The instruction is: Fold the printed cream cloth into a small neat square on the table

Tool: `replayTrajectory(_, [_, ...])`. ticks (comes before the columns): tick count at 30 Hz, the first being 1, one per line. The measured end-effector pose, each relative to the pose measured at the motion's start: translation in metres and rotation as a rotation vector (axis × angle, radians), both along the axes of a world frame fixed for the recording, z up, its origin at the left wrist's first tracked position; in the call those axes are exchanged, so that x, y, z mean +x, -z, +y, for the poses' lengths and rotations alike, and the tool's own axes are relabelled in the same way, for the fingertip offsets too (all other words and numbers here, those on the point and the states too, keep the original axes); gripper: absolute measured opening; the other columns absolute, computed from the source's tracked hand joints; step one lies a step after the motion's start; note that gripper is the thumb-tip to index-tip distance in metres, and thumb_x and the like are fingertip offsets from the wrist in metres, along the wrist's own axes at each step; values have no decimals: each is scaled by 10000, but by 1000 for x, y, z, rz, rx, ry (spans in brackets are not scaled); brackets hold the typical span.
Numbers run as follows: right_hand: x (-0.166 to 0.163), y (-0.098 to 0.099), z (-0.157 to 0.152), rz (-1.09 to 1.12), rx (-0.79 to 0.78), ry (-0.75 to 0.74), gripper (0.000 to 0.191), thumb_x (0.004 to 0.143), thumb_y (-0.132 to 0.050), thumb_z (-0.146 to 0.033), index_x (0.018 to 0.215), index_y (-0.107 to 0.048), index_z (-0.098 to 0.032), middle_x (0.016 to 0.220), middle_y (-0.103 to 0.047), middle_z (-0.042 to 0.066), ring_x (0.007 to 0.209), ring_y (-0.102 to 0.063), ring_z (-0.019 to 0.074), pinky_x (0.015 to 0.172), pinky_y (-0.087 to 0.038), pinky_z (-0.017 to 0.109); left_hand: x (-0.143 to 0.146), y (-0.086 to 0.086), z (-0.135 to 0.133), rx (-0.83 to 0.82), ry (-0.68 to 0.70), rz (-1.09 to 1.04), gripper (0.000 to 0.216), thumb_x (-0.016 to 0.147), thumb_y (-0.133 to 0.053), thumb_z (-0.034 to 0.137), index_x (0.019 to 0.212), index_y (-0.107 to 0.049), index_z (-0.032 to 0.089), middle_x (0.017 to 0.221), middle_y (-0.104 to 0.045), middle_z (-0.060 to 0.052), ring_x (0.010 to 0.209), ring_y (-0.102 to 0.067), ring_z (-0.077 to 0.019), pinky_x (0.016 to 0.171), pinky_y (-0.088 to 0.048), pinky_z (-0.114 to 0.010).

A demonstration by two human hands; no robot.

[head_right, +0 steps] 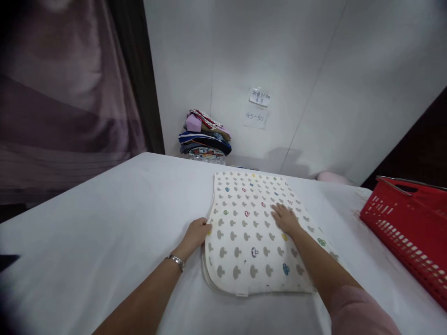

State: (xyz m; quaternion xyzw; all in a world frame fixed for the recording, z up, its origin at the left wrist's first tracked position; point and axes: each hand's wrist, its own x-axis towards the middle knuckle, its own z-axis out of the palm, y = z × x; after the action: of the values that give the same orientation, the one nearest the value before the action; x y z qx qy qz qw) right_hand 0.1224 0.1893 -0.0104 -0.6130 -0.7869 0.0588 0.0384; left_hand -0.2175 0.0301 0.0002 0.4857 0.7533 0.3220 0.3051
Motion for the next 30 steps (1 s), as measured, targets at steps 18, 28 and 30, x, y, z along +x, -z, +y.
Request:
replayTrajectory(18, [-29,-13,23,-26,-41,15,592,949,-194,-517,1449,-302,-218,1546,-190,71,1414,-134,235,1112,-124,472,-2,-3,-3,-6,31,111,187,744,-436,201,563,-388,194,579,-505,17,585,-478,-137,520,-291,-236])
replayTrajectory(28, [30,-7,46,-98,-45,215,548,951,-232,-489,1433,-315,-243,1540,-211,75,1410,-157,236,1097,-174,504,-3,-2,-2,8,44,100,187,729,-437,199,554,-372,193,571,-485,18,570,-455,-133,521,-280,-243])
replayTrajectory(30, [36,-13,44,-77,-60,255,530,946,-273,-478,1407,-364,-233,1530,-241,80,1406,-169,251,1097,-159,531,-2,-2,-2,7,42,111,174,726,-440,189,559,-389,192,579,-498,15,572,-455,-133,519,-277,-243])
